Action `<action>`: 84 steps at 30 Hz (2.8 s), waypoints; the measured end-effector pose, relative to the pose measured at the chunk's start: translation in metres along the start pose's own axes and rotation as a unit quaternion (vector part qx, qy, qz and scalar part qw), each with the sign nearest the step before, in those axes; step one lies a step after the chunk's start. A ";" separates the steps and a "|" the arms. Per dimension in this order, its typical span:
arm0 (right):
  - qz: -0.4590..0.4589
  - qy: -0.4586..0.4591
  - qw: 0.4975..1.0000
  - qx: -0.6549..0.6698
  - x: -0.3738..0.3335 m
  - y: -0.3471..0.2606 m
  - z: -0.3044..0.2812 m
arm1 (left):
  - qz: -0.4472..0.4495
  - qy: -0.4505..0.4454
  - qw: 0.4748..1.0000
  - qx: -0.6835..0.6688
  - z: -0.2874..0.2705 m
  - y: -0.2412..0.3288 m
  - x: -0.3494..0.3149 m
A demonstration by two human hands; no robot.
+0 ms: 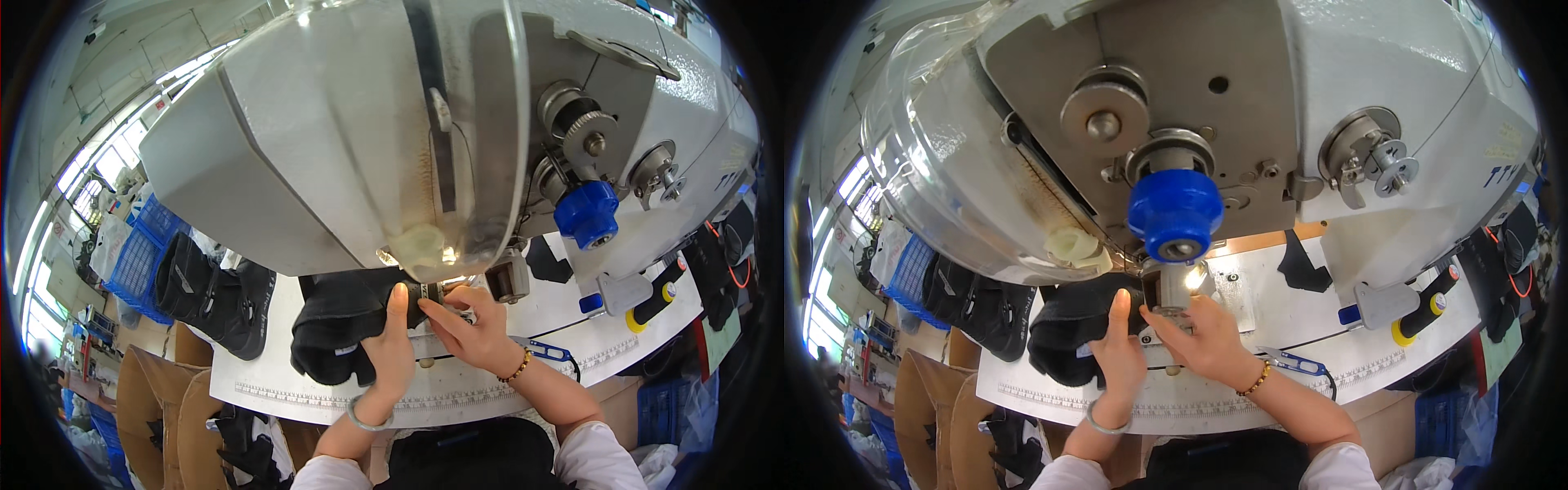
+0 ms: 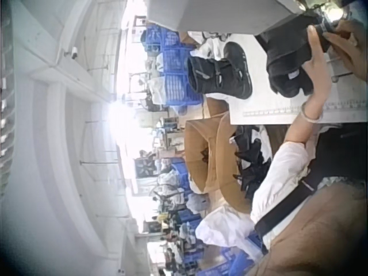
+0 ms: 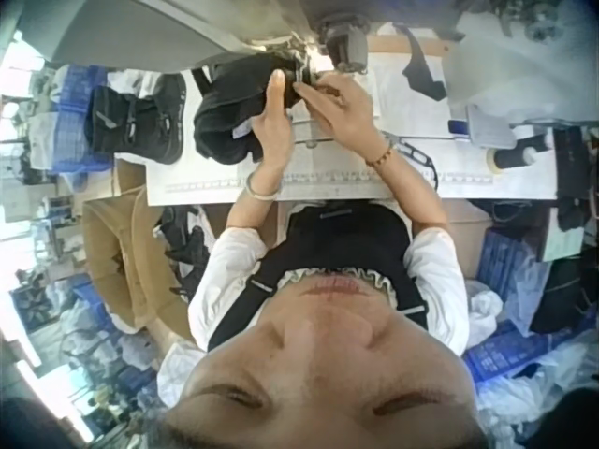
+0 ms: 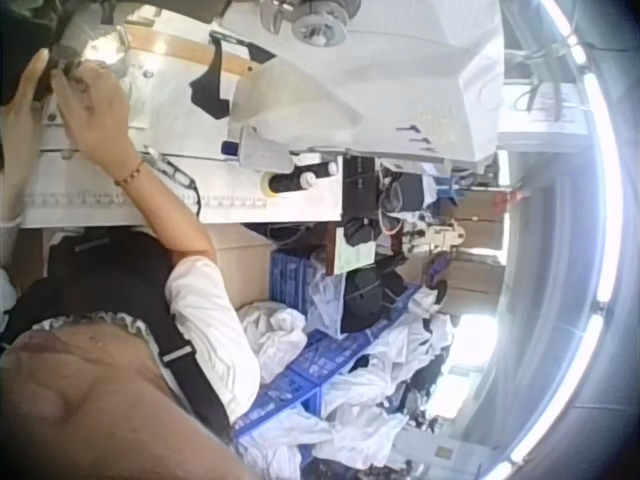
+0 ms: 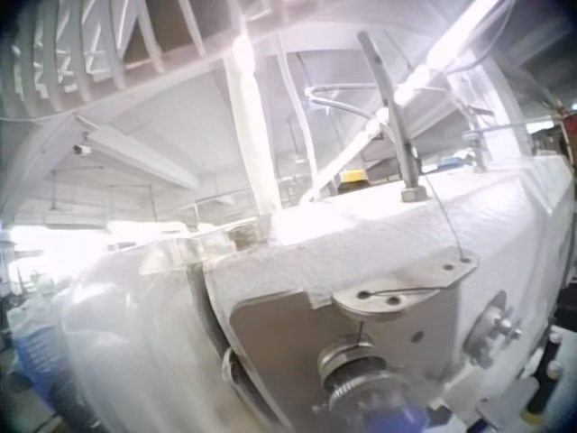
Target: The person positions and stitches boot upper components together using a sewing machine, guiding the material by hand. They trim loose threads using snips and sew the remaining boot sections together.
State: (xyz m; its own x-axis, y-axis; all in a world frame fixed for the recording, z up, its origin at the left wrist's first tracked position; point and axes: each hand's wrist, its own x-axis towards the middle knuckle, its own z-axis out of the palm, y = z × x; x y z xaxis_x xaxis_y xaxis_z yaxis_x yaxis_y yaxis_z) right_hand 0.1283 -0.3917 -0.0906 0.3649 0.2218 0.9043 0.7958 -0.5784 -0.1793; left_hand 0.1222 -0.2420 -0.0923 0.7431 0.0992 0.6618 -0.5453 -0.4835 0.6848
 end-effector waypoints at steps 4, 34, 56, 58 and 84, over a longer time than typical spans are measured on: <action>-0.035 0.034 0.999 0.013 0.001 0.007 -0.003 | 0.039 0.057 0.997 0.033 0.015 0.004 -0.013; 0.414 -0.036 0.810 0.414 0.005 -0.022 -0.010 | 0.025 0.007 0.999 0.047 0.007 0.009 -0.035; 0.453 -0.044 0.754 0.473 0.007 -0.026 -0.001 | 0.059 -0.017 0.998 -0.015 -0.003 0.002 -0.013; 0.459 -0.027 0.766 0.450 0.005 -0.027 0.001 | 0.070 -0.011 0.997 -0.007 -0.002 0.000 -0.013; 0.457 0.012 0.800 0.387 0.012 -0.030 0.005 | -0.177 -0.016 0.957 -0.228 0.000 0.017 0.009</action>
State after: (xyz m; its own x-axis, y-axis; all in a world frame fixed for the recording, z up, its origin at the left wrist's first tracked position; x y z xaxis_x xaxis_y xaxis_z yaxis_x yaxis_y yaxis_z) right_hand 0.1116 -0.3681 -0.0760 0.9641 -0.0365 0.2630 0.2653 0.1718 -0.9487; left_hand 0.1194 -0.2496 -0.0744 0.9202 0.1566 0.3588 -0.3641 0.0058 0.9313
